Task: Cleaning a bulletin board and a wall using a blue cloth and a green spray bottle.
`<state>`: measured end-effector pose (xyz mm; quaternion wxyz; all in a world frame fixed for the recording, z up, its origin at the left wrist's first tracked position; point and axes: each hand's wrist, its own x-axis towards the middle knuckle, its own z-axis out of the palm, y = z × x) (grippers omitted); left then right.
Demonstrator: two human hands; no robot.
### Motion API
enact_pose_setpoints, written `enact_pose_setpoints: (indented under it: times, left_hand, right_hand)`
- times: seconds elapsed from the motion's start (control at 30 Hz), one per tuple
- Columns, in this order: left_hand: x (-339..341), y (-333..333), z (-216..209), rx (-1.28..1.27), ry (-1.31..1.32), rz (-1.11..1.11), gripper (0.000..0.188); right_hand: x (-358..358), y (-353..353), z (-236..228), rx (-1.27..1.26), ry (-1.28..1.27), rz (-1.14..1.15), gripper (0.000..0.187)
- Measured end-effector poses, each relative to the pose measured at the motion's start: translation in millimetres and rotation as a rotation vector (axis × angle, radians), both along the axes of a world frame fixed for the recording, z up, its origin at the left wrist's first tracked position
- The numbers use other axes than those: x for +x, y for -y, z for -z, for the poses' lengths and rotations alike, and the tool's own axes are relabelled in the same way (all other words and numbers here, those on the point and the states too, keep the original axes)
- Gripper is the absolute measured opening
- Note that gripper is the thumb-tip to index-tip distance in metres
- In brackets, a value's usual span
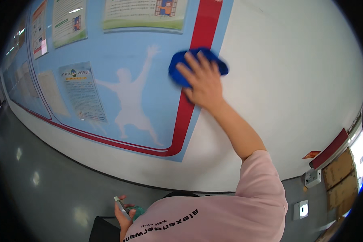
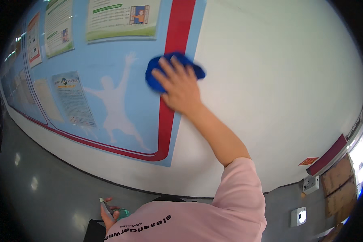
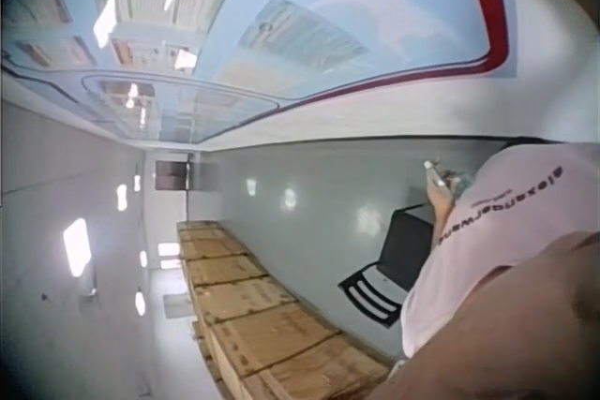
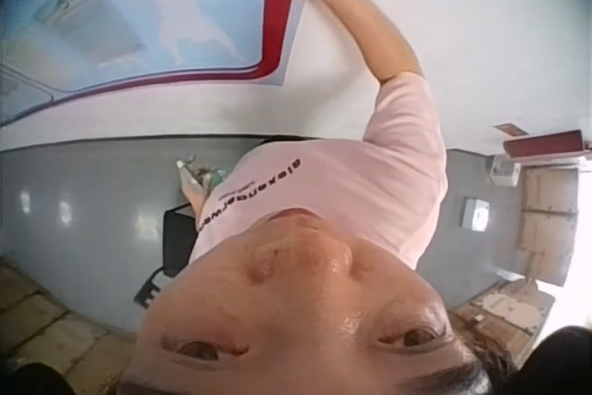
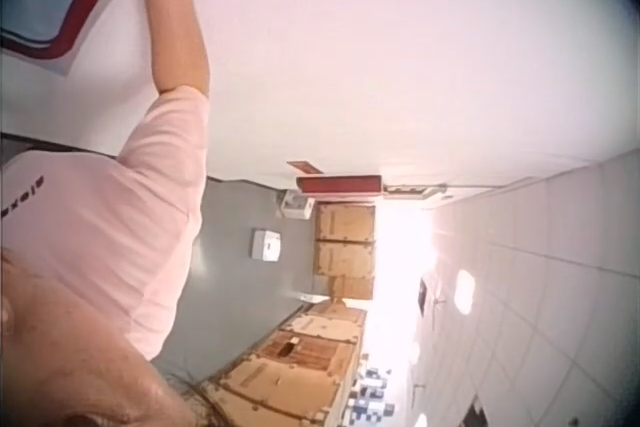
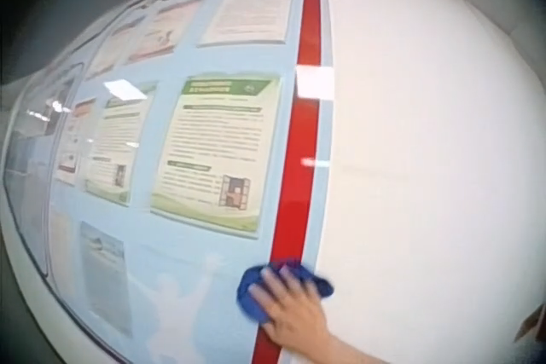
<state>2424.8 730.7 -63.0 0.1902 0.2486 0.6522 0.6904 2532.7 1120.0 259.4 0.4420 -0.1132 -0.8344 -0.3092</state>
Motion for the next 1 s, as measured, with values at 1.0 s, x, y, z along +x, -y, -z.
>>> enact_pose_setpoints:
  times: [1.0]
  left_hand:
    - [-77.0, 43.8, 3.6, -0.155, -0.244, 0.347, 0.075]
  right_hand:
    - [-48.7, 17.1, 40.8, 0.063, -0.424, 0.169, 0.064]
